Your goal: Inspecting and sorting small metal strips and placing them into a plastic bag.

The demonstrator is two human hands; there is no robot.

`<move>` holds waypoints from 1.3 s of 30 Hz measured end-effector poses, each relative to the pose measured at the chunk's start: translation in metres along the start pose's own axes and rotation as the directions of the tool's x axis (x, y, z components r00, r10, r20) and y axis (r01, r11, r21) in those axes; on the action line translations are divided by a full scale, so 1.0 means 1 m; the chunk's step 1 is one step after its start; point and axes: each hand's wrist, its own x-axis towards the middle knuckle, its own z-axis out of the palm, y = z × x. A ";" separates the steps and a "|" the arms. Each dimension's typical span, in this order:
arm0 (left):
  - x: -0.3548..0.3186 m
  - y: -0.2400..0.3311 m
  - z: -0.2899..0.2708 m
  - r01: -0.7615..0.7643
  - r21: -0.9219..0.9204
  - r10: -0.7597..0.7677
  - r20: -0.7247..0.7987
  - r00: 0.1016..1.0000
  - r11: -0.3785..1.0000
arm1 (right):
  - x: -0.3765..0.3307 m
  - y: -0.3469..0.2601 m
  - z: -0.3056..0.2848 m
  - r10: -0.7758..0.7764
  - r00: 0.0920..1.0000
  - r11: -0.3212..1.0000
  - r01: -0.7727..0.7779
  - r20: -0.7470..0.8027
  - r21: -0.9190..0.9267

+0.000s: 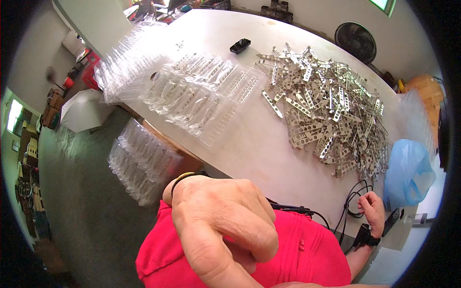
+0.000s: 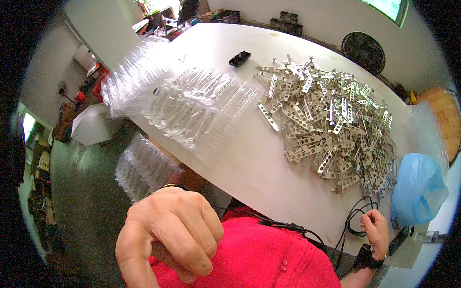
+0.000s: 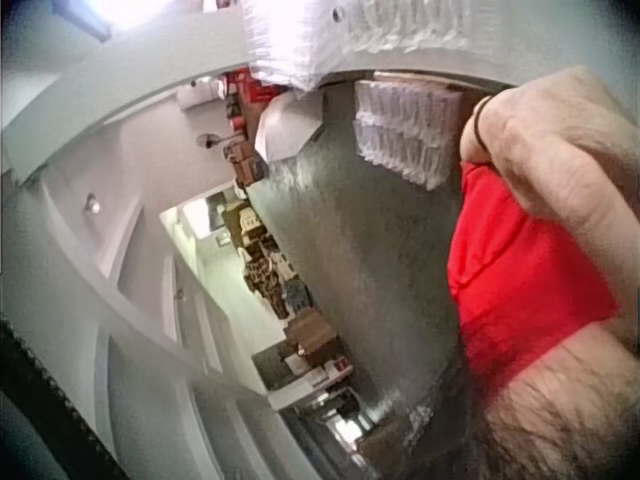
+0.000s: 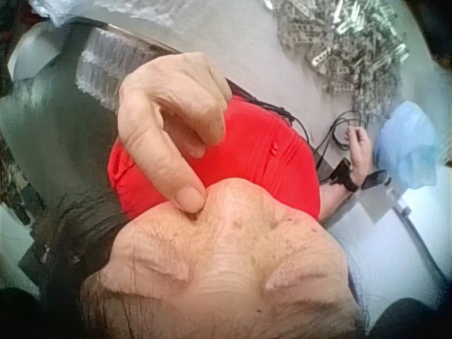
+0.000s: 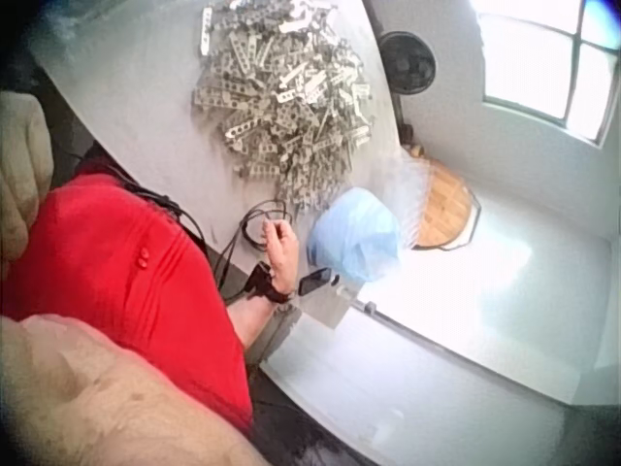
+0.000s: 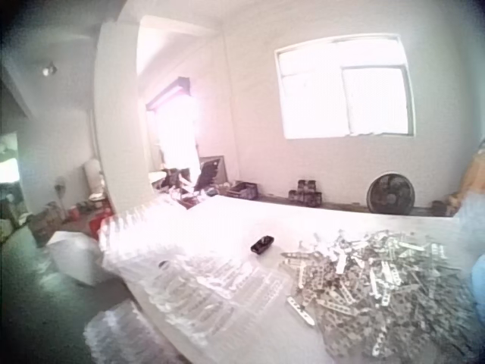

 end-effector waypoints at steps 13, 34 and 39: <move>-0.044 0.013 -0.045 0.765 0.313 -0.718 -0.275 0.640 0.562 | 0.001 0.039 -0.003 0.135 0.991 0.990 -0.135 0.006 -0.031; -0.096 -0.250 -0.126 0.833 0.476 -0.832 -0.312 0.460 0.282 | 0.025 0.033 0.008 0.244 0.969 0.962 -0.248 -0.051 -0.117; -0.110 -0.261 -0.122 0.789 0.584 -0.809 -0.362 0.463 0.191 | 0.026 0.026 0.006 0.246 0.968 0.956 -0.250 -0.045 -0.152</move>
